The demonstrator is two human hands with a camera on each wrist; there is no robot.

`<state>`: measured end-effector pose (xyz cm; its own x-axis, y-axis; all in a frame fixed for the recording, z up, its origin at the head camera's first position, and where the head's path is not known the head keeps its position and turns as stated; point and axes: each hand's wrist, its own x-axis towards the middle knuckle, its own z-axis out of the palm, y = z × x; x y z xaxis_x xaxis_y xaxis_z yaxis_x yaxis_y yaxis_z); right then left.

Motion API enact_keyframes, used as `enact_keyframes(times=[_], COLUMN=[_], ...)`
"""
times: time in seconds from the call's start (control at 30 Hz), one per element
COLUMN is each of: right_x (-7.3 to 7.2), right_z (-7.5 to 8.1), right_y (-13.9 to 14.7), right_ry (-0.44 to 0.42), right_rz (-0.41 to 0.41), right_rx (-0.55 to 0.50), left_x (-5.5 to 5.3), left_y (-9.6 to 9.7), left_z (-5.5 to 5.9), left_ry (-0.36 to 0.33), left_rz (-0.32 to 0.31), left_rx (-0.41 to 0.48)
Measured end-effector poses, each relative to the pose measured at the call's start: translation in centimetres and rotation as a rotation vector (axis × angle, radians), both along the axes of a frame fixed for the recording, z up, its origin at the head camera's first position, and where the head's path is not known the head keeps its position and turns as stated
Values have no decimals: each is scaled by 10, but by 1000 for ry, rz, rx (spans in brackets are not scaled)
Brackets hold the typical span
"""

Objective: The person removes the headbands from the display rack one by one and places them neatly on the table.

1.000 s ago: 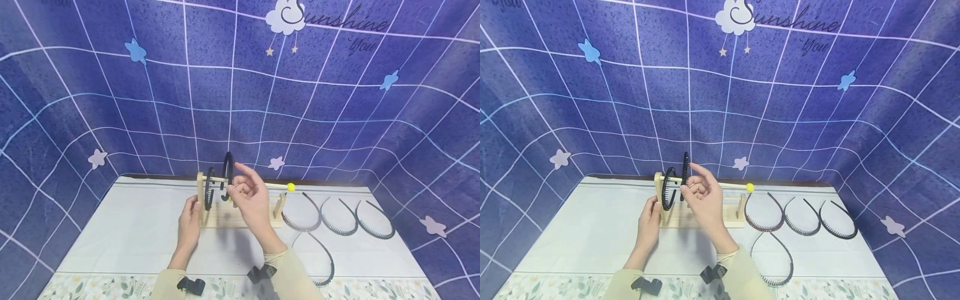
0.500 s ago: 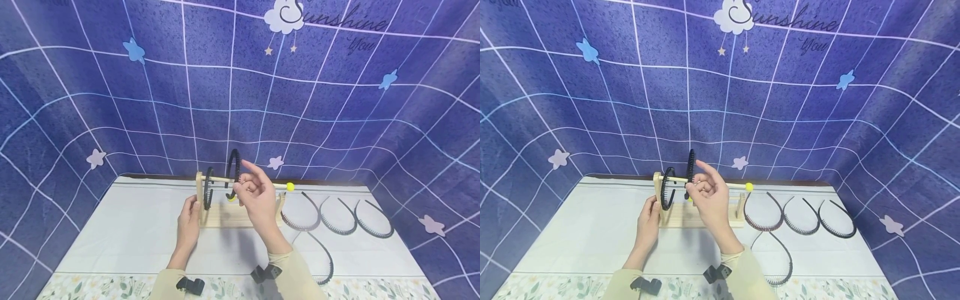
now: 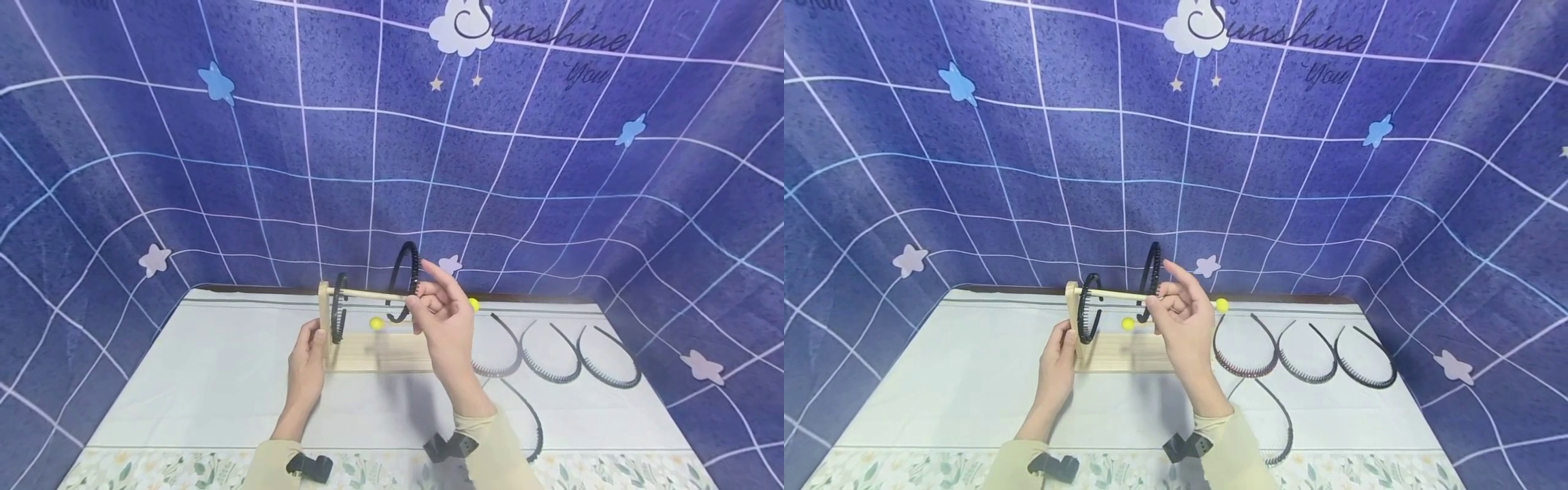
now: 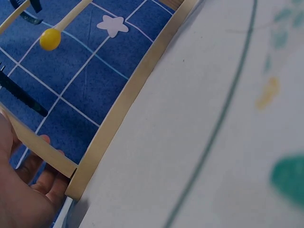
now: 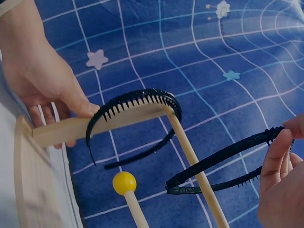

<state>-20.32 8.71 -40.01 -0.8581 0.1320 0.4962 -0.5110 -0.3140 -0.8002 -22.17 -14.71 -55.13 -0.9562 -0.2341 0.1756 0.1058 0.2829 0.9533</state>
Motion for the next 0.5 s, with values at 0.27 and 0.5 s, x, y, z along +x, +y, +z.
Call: enact_keyframes(times=[0.27, 0.5], right_x=[3, 5], right_z=[0, 1], right_y=[16, 29], right_ry=[4, -6], right_rz=[-38, -64], right_rx=[-27, -63], left_x=[1, 1], left_y=[0, 1], left_z=[3, 3], left_ry=[-22, -31], left_rz=[-17, -20], left_rx=[2, 4])
